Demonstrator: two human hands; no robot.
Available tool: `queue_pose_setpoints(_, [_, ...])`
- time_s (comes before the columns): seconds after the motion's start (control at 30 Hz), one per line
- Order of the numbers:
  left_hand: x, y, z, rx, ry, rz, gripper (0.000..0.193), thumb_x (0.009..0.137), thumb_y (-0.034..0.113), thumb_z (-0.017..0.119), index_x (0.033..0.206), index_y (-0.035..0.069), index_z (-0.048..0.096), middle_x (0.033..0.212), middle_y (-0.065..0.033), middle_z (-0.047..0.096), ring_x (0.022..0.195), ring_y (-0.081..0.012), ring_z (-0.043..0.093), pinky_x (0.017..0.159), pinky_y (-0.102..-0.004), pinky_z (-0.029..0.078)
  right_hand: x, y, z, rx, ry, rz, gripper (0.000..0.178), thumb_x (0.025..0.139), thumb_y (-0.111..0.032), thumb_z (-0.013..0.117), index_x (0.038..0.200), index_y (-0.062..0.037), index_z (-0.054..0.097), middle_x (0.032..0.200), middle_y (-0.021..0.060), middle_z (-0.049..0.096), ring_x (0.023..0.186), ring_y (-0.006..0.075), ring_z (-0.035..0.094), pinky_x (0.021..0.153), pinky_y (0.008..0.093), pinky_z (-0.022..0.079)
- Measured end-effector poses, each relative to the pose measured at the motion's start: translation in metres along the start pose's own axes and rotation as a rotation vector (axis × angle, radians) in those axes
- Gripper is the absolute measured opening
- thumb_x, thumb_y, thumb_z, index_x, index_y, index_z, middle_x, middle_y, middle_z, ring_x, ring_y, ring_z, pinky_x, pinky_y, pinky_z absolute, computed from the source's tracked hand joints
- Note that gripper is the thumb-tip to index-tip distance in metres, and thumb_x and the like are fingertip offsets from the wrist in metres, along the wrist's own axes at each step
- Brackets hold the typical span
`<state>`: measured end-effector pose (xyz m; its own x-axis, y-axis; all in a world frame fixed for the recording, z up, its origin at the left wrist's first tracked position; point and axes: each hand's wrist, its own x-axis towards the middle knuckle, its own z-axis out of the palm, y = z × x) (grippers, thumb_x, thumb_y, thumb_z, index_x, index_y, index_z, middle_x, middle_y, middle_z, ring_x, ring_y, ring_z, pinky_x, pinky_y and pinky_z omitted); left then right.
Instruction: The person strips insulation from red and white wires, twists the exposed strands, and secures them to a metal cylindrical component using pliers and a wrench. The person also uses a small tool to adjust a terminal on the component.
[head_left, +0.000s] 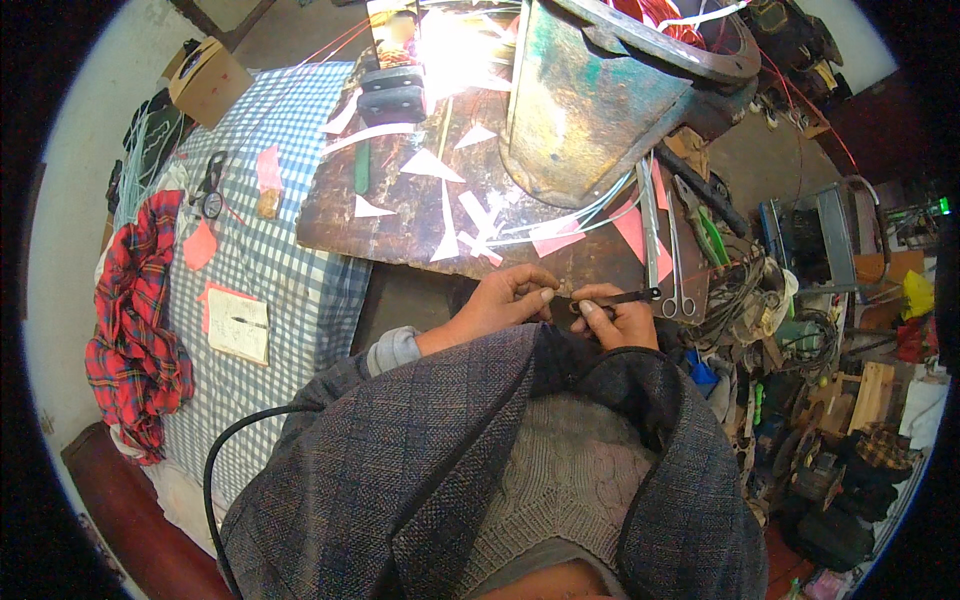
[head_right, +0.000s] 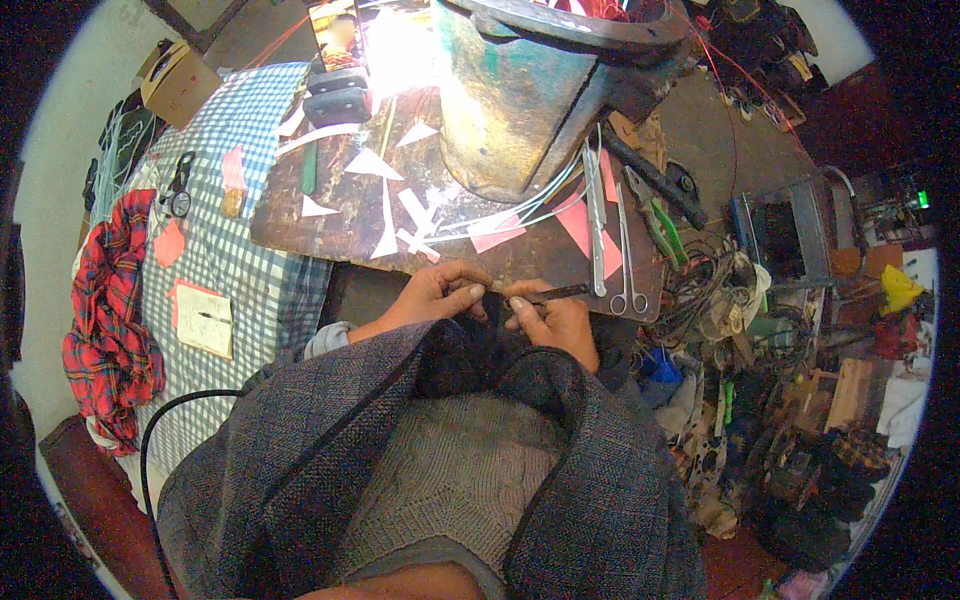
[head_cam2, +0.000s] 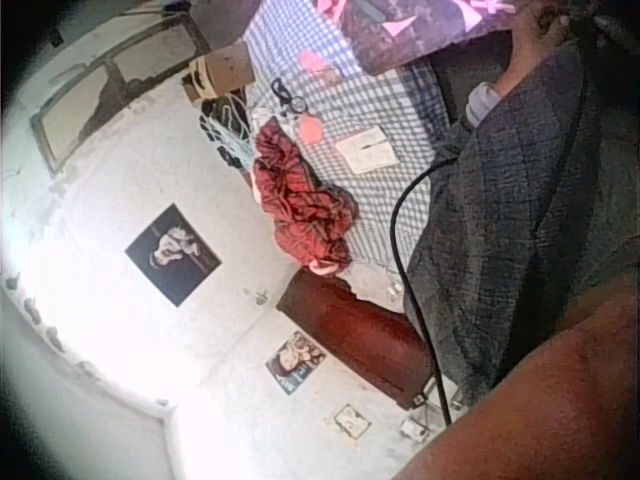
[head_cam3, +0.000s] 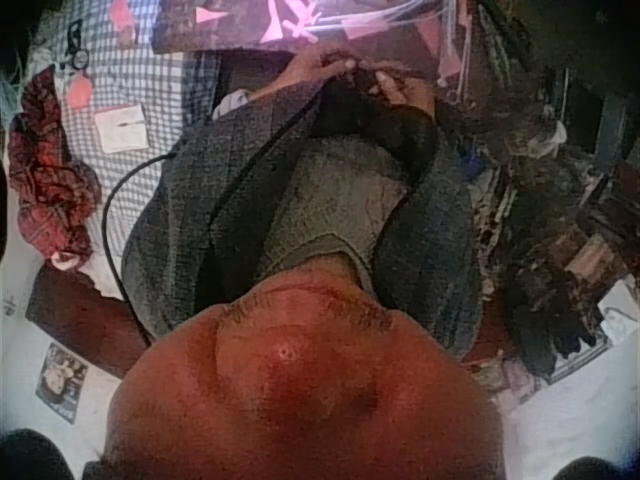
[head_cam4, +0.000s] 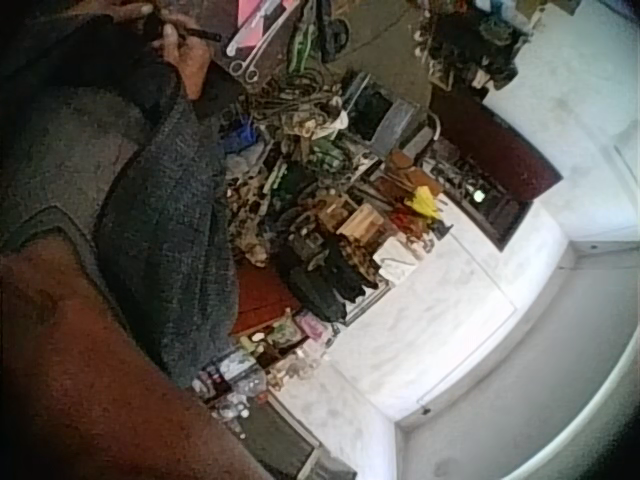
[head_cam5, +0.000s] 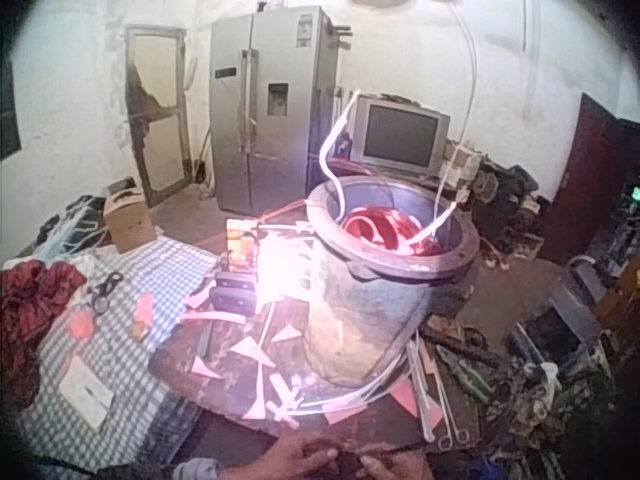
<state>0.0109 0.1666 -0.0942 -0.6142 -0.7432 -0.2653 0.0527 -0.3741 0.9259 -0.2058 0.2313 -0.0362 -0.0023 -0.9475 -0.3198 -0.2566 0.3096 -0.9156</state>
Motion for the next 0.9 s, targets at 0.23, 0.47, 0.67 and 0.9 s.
queue_pose_setpoints(0.23, [-0.0006,0.0024,0.0018,-0.011,-0.015,0.031,0.018,0.104,0.007,0.061,0.118,-0.003,0.064,0.098,-0.0071,0.069,0.086,-0.014,0.069,0.079,-0.0282,0.057,0.0003,-0.0012,-0.0009,-0.022,0.004,-0.045,0.019,0.099,-0.006,0.063,0.115,0.0014,0.07,0.09,0.0096,0.074,0.077,0.0154,0.074,0.069,0.0299,0.058])
queue_pose_setpoints(0.47, [-0.0016,0.0055,0.0009,0.019,-0.018,0.011,0.02,0.104,0.008,0.061,0.119,-0.003,0.064,0.099,-0.0072,0.07,0.086,-0.0142,0.069,0.08,-0.0286,0.057,0.0005,-0.0025,-0.0015,-0.035,0.009,-0.055,0.02,0.099,-0.007,0.062,0.116,0.0008,0.071,0.09,0.0095,0.074,0.077,0.0155,0.074,0.068,0.03,0.057])
queue_pose_setpoints(0.67, [-0.0021,0.0071,0.0015,0.033,-0.009,-0.015,0.021,0.104,0.009,0.061,0.12,-0.003,0.065,0.1,-0.0072,0.07,0.087,-0.014,0.069,0.081,-0.028,0.057,0.0006,-0.0032,-0.0034,-0.034,-0.029,0.005,0.02,0.102,-0.009,0.06,0.117,0.0015,0.068,0.095,0.0071,0.072,0.082,0.0138,0.07,0.074,0.0274,0.055])
queue_pose_setpoints(0.9, [-0.0009,0.0019,0.0001,0.013,-0.013,-0.007,0.02,0.103,0.008,0.062,0.12,-0.003,0.065,0.101,-0.0072,0.07,0.088,-0.0137,0.069,0.081,-0.0279,0.057,0.0007,0.0,-0.001,-0.014,0.009,-0.018,0.02,0.099,-0.007,0.061,0.115,0.001,0.071,0.088,0.0086,0.073,0.076,0.0155,0.073,0.068,0.0302,0.057])
